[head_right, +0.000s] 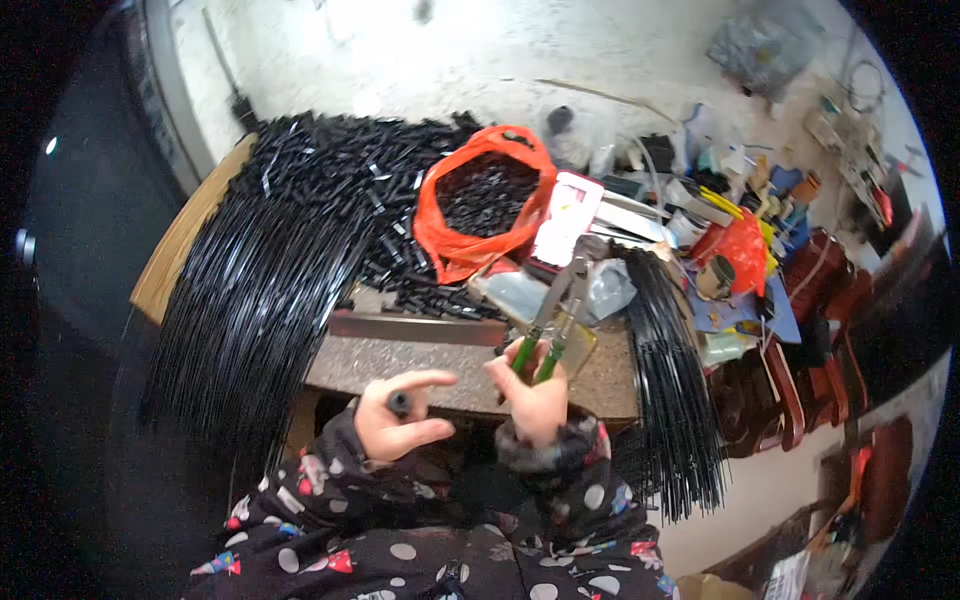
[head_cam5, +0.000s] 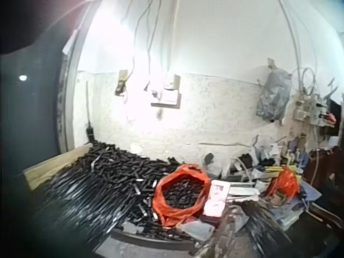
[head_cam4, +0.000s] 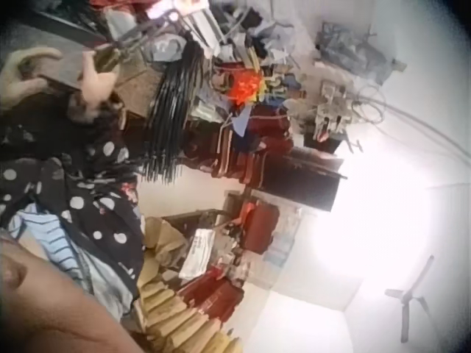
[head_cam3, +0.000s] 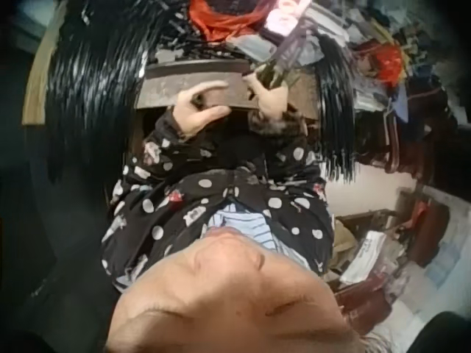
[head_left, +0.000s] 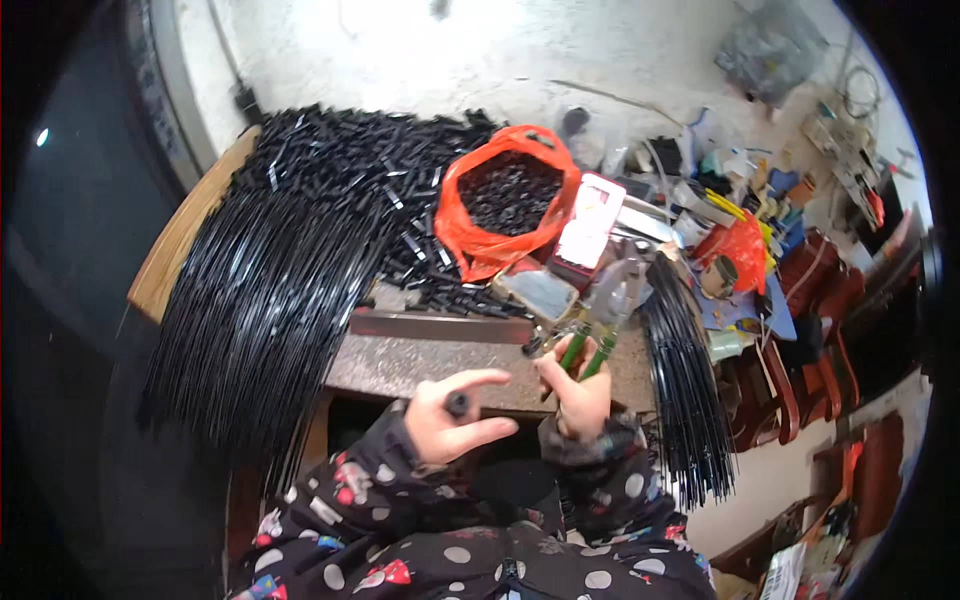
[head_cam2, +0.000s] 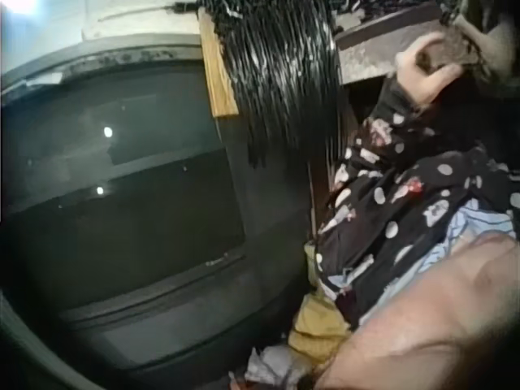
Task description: Assembling black hoses or cables into connectors at a workbench.
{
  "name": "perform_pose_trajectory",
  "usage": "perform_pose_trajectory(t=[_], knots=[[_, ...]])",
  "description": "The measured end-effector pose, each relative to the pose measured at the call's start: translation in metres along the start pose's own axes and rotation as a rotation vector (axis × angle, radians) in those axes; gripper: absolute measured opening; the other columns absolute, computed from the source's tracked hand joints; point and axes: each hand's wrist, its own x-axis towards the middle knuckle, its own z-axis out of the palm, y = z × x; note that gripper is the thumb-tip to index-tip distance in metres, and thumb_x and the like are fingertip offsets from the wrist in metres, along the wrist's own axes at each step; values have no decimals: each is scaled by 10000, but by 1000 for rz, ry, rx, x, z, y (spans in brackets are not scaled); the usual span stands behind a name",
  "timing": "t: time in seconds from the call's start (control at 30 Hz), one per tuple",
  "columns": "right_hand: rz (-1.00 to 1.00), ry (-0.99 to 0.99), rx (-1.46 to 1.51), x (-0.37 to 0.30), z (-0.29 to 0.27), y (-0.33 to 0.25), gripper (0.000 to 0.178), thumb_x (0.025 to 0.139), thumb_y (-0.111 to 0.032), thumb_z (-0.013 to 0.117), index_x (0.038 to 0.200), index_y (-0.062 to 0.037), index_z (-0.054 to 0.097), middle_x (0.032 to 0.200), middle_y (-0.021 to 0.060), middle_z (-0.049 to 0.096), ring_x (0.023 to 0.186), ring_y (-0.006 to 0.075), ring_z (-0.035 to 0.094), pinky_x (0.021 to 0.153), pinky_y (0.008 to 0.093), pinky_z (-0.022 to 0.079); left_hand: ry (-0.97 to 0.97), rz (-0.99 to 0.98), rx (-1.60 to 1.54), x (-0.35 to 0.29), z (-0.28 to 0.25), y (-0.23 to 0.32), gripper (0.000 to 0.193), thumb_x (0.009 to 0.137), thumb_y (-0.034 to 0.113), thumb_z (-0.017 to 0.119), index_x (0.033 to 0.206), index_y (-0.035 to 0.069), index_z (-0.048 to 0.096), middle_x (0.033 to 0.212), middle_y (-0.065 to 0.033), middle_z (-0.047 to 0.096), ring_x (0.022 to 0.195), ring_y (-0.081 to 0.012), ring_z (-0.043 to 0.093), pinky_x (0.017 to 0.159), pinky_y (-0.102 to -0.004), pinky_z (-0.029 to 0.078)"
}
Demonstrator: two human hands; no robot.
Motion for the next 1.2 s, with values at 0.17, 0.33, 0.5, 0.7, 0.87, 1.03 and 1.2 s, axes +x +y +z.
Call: perform_pose_trajectory(t=[0.17,0.33,0.5,0.7,0.87,1.03,1.2], knots=[[26,-141,351,-55,44,-18,211,743,25,614,885,-23,465,758,45,553,702,116,544,652,240,444,87,27,-128,-4,17,18,536,674,153,745,1121,-24,510,765,-77,627,698,-40,523,650,-215,450],[14,-199,355,-67,54,-24,216,748,22,611,897,-27,463,783,46,556,728,119,552,680,243,449,52,72,-135,-17,13,15,571,719,81,699,1200,-49,420,752,-23,617,716,-40,537,696,-203,428],[-34,-246,350,-71,51,-21,222,763,-7,621,910,-18,455,800,58,567,740,121,556,690,244,449,116,70,-135,-24,12,18,610,673,188,755,1161,-37,467,650,-49,575,611,-35,498,575,-203,425],[-254,-126,200,-69,59,-8,197,769,29,607,902,4,464,801,68,556,746,131,560,678,252,454,119,155,46,-27,18,7,722,747,312,673,1252,-77,334,859,-93,602,763,-89,543,707,-213,420],[-218,-166,282,-74,59,-15,235,747,60,612,906,-9,453,796,78,542,724,135,555,670,249,455,151,87,-244,-26,9,9,768,665,157,761,1284,-14,340,556,77,432,489,9,343,461,-150,275],[-177,-45,276,-69,64,-21,206,783,37,590,926,2,446,799,83,572,729,138,573,665,249,461,116,138,-179,-20,8,2,793,639,237,784,1259,-33,370,534,83,379,475,6,304,441,-160,239],[-92,-77,258,-71,64,-7,195,774,4,622,913,10,486,801,66,588,712,112,572,633,232,462,155,117,-235,-21,16,-18,785,664,289,764,1249,-57,372,553,79,374,504,8,333,459,-158,261]])
